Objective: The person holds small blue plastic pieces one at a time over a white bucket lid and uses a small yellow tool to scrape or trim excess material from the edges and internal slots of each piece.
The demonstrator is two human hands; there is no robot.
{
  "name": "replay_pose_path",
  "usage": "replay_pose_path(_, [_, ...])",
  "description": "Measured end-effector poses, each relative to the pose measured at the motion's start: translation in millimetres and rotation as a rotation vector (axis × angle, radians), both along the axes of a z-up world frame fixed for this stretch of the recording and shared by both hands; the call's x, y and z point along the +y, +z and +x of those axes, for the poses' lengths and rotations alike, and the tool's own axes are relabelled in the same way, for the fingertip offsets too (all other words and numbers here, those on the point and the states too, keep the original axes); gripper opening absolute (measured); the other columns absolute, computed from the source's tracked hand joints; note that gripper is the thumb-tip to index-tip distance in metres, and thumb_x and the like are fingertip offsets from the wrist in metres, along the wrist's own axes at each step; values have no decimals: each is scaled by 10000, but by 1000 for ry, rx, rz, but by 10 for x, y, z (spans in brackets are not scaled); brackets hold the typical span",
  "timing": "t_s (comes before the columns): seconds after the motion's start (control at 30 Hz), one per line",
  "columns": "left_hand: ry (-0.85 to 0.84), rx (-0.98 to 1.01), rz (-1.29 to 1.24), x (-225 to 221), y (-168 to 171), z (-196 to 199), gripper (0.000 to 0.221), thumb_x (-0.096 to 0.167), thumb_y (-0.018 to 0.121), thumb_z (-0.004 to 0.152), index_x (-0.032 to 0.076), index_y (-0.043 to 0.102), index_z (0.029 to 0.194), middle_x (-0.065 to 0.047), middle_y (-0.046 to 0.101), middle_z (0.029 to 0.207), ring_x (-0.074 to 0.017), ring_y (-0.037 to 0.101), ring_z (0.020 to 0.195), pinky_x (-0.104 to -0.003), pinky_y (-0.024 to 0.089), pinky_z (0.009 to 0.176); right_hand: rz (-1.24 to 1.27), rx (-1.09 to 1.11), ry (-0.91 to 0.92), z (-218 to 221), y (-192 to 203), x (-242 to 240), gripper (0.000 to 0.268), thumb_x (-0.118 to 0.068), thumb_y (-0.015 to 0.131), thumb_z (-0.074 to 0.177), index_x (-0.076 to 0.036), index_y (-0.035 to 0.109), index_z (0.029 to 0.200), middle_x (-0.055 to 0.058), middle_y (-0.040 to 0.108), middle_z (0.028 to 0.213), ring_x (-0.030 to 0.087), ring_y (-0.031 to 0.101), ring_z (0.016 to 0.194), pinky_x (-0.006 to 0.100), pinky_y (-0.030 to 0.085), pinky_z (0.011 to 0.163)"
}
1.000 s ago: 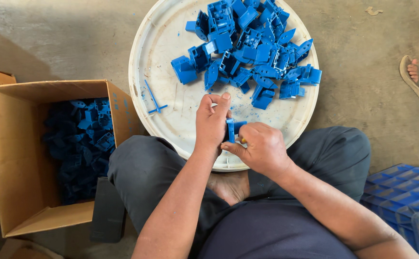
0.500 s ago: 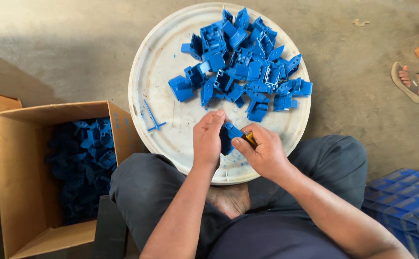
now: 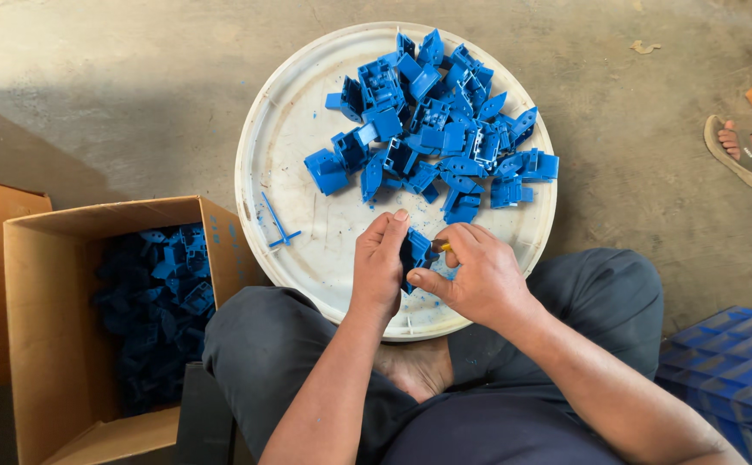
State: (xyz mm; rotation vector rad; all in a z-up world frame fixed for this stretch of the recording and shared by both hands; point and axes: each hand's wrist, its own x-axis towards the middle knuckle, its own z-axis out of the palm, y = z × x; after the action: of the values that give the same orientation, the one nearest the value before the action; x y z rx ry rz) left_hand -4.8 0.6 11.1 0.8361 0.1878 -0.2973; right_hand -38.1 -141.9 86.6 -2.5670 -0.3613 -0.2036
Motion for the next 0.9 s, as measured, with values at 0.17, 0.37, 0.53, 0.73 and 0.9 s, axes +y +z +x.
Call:
replay_pose_path(0.17, [-2,12,-5,-5,-17,3,301,235,622,1034,125,567,759,82,479,685,-15,393,605,-232,325,530,-11,-35,9,-1,4,-3,594,-562,817,758,-17,665,938,83,555,702,276,586,696,406,498,618])
replay_pose_path(0.37, [13,-2,54,-32,-52,-1,305,240,628,1033,118,584,757,91,473,692,-8,376,624,-230,321,548,-42,90,-24,2,25,22,659,-614,840,650,-27,655,887,89,563,677,287,589,641,415,499,586])
replay_pose_path(0.53, [-5,12,104,-28,-49,14,318,251,635,1024,115,587,740,94,461,669,-15,359,605,-236,300,530,-83,81,-33,-25,-110,16,715,-691,797,663,-27,636,875,106,580,698,313,608,675,442,503,612])
replay_pose_path(0.73, [0,-15,153,-25,-55,5,344,258,631,1023,110,571,718,89,458,662,-19,353,605,-246,300,524,-115,-60,49,-89,-277,-25,679,-710,718,855,-45,607,936,86,612,863,319,628,855,437,516,745])
replay_pose_path(0.9, [3,-12,181,-38,-64,25,362,265,634,1029,112,558,711,94,437,659,-15,337,605,-246,284,517,-46,52,-57,-28,-178,-2,750,-734,748,681,-32,638,923,80,530,708,292,574,689,431,483,625])
